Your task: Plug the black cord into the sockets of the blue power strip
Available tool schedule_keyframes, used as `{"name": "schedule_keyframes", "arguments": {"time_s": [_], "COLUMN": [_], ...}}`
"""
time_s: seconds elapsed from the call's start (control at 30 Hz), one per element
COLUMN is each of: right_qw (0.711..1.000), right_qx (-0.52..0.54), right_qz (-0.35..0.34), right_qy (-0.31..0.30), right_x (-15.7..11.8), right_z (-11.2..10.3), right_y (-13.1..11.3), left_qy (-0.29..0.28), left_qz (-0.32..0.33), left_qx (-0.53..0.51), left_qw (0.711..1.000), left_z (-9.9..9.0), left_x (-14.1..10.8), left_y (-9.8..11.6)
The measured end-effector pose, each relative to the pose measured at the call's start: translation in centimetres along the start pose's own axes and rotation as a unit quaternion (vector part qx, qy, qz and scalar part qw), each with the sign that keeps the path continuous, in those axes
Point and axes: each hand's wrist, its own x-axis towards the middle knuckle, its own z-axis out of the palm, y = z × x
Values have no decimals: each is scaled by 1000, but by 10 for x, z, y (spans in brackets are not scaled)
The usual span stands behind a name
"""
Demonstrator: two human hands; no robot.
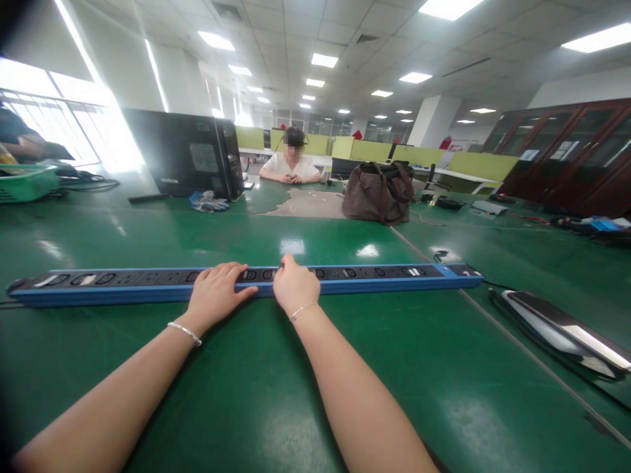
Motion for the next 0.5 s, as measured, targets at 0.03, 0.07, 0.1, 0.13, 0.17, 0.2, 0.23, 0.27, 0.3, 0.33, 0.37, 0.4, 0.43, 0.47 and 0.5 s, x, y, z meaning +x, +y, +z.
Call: {"name": "schedule_keyframes", "arguments": {"time_s": [0.03, 0.07, 0.1, 0.13, 0.17, 0.2, 0.23, 0.27, 0.3, 0.33, 0.37, 0.4, 0.43, 0.47, 0.5], "right_qw": [1000, 1000, 1000, 1000, 1000, 1000, 1000, 1000, 1000, 999, 998, 995, 993, 990, 985], "right_qx": [-5, -8, -12, -15, -18, -18, -13, -3, 13, 33, 57, 81, 106, 133, 162], "right_qz": [1, 0, 0, -1, -2, -3, -7, -13, -20, -30, -38, -45, -48, -44, -37], "right_qy": [1, 2, 4, 6, 8, 7, 5, 0, -6, -12, -16, -20, -22, -31, -54], "right_x": [0, -1, -1, -1, -1, -1, 0, 1, 3, 6, 9, 13, 17, 21, 25], "right_z": [0, 1, 1, 1, 1, 1, 1, 0, 0, -1, -1, -1, -1, 0, 1], "right_y": [-1, -1, -1, -2, -2, -1, -1, 1, 3, 6, 11, 16, 22, 28, 34], "left_qy": [1, 1, 0, -1, -4, -7, -9, -11, -11, -11, -11, -12, -14, -16, -18], "left_qz": [1, 2, 2, 2, 1, 0, -1, -2, -3, -4, -6, -7, -9, -10, -12], "left_qx": [0, 1, 1, 2, 2, 2, 1, 1, 0, 0, -1, -2, -2, -2, -1], "left_qw": [1000, 1000, 1000, 1000, 1000, 1000, 1000, 1000, 1000, 1000, 1000, 1000, 1000, 1000, 1000], "left_z": [0, 0, -1, -1, -1, -1, -1, -1, -1, -1, -1, -2, -2, -2, -2], "left_x": [0, 0, 0, 0, 0, 0, 0, 0, 1, 1, 1, 1, 1, 1, 1], "left_y": [0, 0, 0, 0, 0, 0, 0, 0, 1, 1, 1, 1, 1, 1, 2]}}
